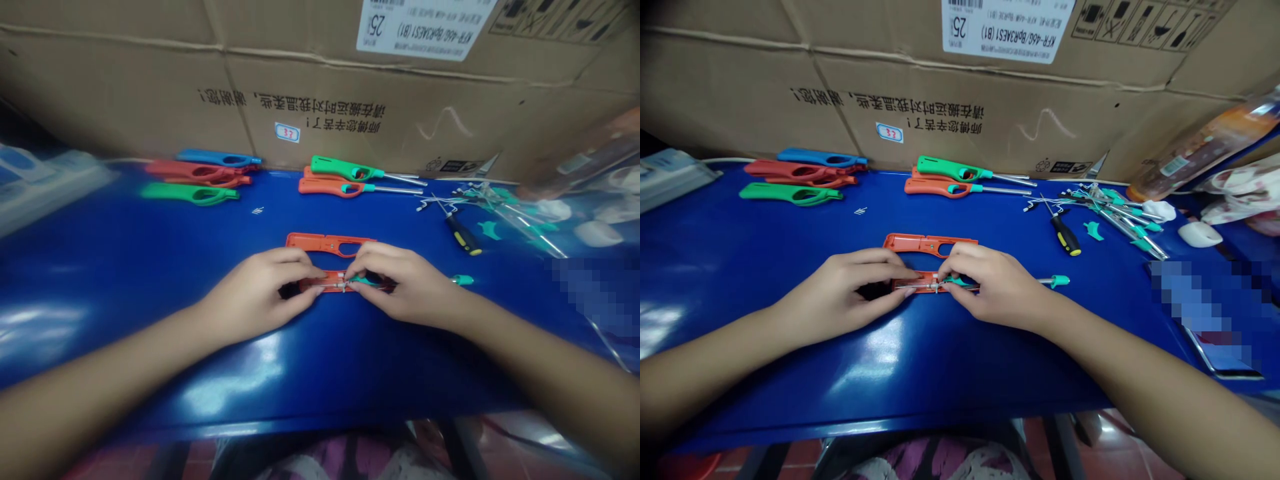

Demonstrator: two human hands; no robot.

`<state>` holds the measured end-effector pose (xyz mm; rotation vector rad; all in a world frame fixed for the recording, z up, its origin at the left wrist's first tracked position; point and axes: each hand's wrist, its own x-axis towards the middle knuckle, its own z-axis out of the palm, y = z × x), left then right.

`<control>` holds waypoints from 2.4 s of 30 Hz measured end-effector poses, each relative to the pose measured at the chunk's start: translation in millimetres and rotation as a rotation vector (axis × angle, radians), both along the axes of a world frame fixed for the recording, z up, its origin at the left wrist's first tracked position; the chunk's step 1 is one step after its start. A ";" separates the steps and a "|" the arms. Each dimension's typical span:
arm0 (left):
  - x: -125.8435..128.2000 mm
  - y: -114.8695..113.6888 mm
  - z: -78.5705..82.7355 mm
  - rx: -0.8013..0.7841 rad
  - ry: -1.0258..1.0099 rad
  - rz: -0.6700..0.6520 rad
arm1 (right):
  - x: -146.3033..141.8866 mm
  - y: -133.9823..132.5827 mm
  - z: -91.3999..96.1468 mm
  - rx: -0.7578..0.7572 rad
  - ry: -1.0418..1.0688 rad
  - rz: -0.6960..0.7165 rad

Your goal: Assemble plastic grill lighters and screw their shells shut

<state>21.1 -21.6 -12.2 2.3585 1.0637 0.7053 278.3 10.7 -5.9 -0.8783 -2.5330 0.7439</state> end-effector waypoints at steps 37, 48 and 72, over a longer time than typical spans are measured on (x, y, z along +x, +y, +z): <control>2.7 -2.3 -2.9 0.340 -0.063 -0.039 | -0.7 -3.8 1.4 -0.054 0.035 -0.001; 1.8 -1.3 -5.0 0.268 -0.058 -0.029 | -2.3 -2.1 -0.2 -0.051 0.079 -0.014; 5.9 0.1 -4.9 0.010 -0.133 0.064 | -3.8 -3.3 -2.9 0.099 0.107 -0.101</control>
